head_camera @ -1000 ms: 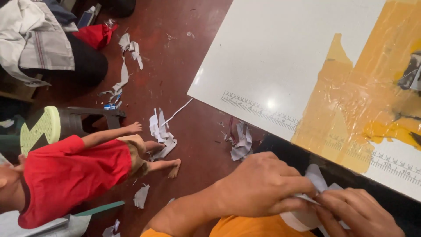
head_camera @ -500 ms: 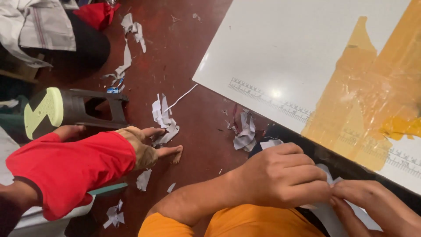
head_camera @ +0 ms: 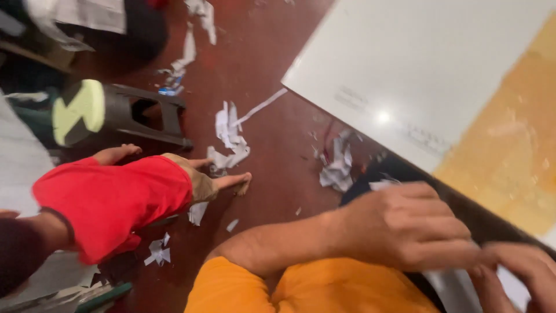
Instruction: Measuring, cutting, and folding fabric strips on a sewing table in preparation for assembly.
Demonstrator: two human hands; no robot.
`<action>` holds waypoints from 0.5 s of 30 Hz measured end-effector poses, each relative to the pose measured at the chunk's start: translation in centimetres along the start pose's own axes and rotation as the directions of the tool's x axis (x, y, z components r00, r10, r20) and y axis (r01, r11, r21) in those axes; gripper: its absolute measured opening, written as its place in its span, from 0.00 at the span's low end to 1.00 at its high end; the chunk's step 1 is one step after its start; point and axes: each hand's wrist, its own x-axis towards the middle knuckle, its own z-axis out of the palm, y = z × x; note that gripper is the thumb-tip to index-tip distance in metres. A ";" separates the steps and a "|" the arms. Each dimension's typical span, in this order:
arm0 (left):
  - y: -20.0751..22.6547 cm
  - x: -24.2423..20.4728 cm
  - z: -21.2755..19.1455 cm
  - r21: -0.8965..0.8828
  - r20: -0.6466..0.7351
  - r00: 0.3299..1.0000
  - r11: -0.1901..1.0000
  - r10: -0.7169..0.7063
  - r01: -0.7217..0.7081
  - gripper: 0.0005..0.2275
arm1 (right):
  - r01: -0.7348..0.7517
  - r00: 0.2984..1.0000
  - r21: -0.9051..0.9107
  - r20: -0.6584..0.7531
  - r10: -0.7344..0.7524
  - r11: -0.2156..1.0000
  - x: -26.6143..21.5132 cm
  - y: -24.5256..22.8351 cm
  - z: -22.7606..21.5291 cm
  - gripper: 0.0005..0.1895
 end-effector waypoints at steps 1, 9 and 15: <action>0.0 0.5 -0.5 -0.004 0.002 1.000 1.000 0.015 -0.015 0.10 | 0.035 0.996 -0.063 0.086 -0.030 0.997 1.2 -2.8 -0.5 0.03; -2.0 1.0 0.0 -0.164 0.018 0.999 0.986 0.028 -0.024 0.12 | -0.139 0.975 0.041 0.179 0.129 0.990 3.0 -4.4 -2.8 0.04; -2.1 1.6 0.7 -0.159 0.046 0.996 0.985 0.075 -0.067 0.11 | 0.171 0.940 -0.127 0.320 -0.123 0.977 5.2 -6.4 -3.8 0.11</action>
